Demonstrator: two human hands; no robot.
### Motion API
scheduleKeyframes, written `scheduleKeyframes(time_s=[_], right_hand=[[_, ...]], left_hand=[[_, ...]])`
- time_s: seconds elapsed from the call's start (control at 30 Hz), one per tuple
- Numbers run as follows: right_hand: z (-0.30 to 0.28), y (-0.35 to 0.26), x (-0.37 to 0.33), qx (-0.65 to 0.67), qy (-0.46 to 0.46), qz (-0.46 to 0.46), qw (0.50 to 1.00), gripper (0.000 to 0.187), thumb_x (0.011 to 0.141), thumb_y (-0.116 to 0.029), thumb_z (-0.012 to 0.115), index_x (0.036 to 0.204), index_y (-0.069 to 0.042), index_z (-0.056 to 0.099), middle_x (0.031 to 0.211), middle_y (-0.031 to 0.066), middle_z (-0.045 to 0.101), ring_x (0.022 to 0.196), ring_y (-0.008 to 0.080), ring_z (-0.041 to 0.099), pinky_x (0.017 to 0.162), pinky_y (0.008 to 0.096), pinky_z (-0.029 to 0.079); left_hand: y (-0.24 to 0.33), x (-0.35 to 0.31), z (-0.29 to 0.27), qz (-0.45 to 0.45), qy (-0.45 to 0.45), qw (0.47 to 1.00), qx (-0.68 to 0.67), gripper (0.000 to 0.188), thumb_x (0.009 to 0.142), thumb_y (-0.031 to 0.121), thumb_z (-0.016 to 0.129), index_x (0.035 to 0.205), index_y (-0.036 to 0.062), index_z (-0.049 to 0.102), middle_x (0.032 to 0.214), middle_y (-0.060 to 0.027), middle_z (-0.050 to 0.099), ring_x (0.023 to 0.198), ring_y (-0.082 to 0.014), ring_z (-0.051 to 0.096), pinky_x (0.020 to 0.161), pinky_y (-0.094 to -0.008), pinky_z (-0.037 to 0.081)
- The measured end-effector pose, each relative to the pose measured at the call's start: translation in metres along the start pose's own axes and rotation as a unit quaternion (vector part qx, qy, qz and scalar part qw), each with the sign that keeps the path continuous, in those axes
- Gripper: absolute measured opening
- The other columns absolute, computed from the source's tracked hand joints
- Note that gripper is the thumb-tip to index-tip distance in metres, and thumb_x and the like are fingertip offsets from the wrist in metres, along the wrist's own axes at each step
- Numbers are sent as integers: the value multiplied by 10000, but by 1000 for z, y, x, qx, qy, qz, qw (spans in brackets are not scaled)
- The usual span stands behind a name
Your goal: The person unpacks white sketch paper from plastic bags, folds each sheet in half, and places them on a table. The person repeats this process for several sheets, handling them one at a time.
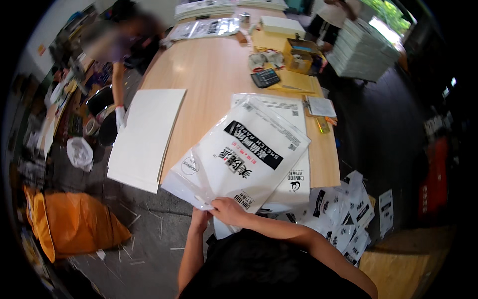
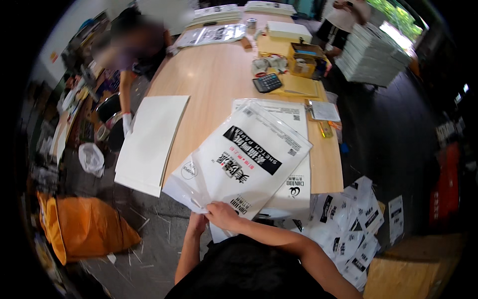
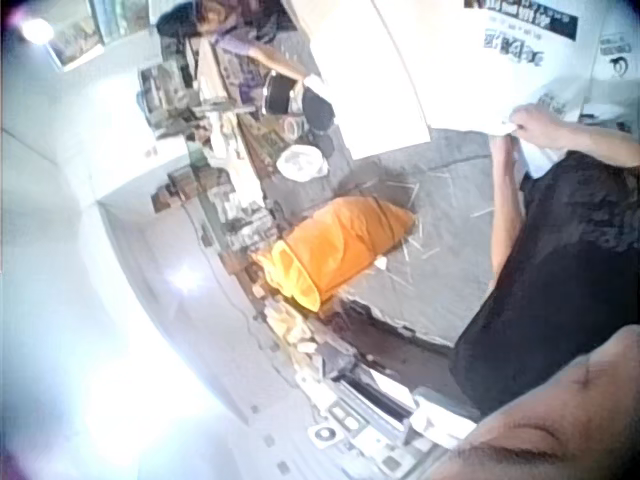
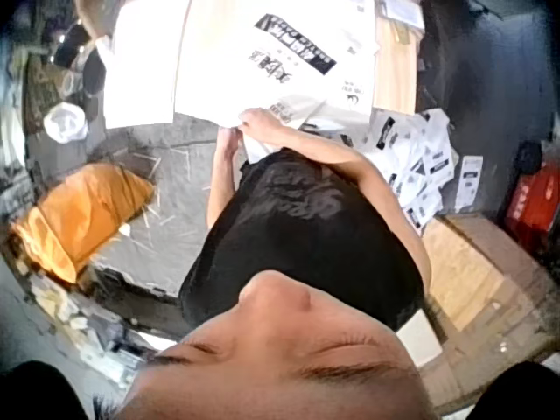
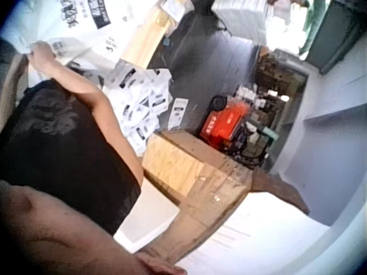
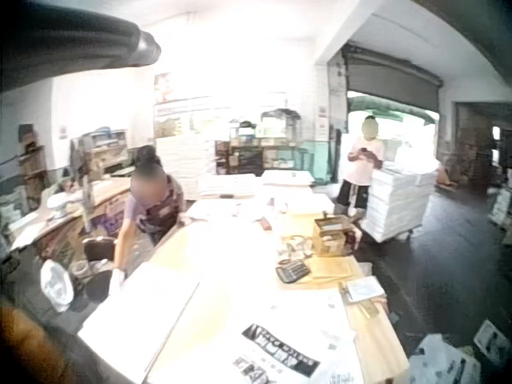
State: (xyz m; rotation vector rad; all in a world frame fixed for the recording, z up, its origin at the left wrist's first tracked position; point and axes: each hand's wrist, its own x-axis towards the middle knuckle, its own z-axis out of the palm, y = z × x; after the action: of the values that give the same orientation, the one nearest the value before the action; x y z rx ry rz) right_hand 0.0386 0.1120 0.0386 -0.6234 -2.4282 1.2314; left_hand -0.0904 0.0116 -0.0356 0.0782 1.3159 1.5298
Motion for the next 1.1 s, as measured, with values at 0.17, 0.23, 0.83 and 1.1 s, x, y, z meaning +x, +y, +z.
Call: scheduleKeyframes(time_s=[0.17, 0.23, 0.83, 1.1], right_hand=[[-38, 33, -5, 184, -62, 58, 979, 299, 861, -248, 715, 1015, 1, 656, 998, 163, 680, 860, 272, 671, 733, 374, 526], [-72, 118, -15, 1, 160, -12, 987, 348, 816, -241, 772, 1052, -19, 646, 1025, 137, 661, 895, 272, 648, 780, 370, 521], [-232, 304, -228, -1, 413, 332, 848, 356, 964, -317, 553, 1121, -27, 687, 1027, 131, 710, 967, 222, 657, 855, 354, 491], [-361, 212, -651, -45, 859, 406, 308, 259, 946, -214, 520, 961, -5, 672, 904, 131, 662, 815, 238, 623, 755, 399, 507]], left_hand=[[7, 0, -54, -25, -79, 994, -73, 411, 928, 192, 587, 1294, 18, 515, 1197, -116, 622, 1039, -258, 636, 864, -408, 541], [24, -3, -67, -31, -81, 995, -47, 408, 926, 183, 588, 1292, 15, 517, 1192, -118, 625, 1033, -258, 638, 861, -406, 543], [79, 18, -54, -58, -73, 991, 100, 387, 905, 102, 591, 1272, -8, 533, 1146, -137, 652, 979, -258, 663, 829, -386, 561], [105, 37, -67, -134, -65, 971, 185, 339, 849, 72, 674, 1176, -3, 626, 1072, -96, 687, 942, -219, 665, 822, -365, 545]])
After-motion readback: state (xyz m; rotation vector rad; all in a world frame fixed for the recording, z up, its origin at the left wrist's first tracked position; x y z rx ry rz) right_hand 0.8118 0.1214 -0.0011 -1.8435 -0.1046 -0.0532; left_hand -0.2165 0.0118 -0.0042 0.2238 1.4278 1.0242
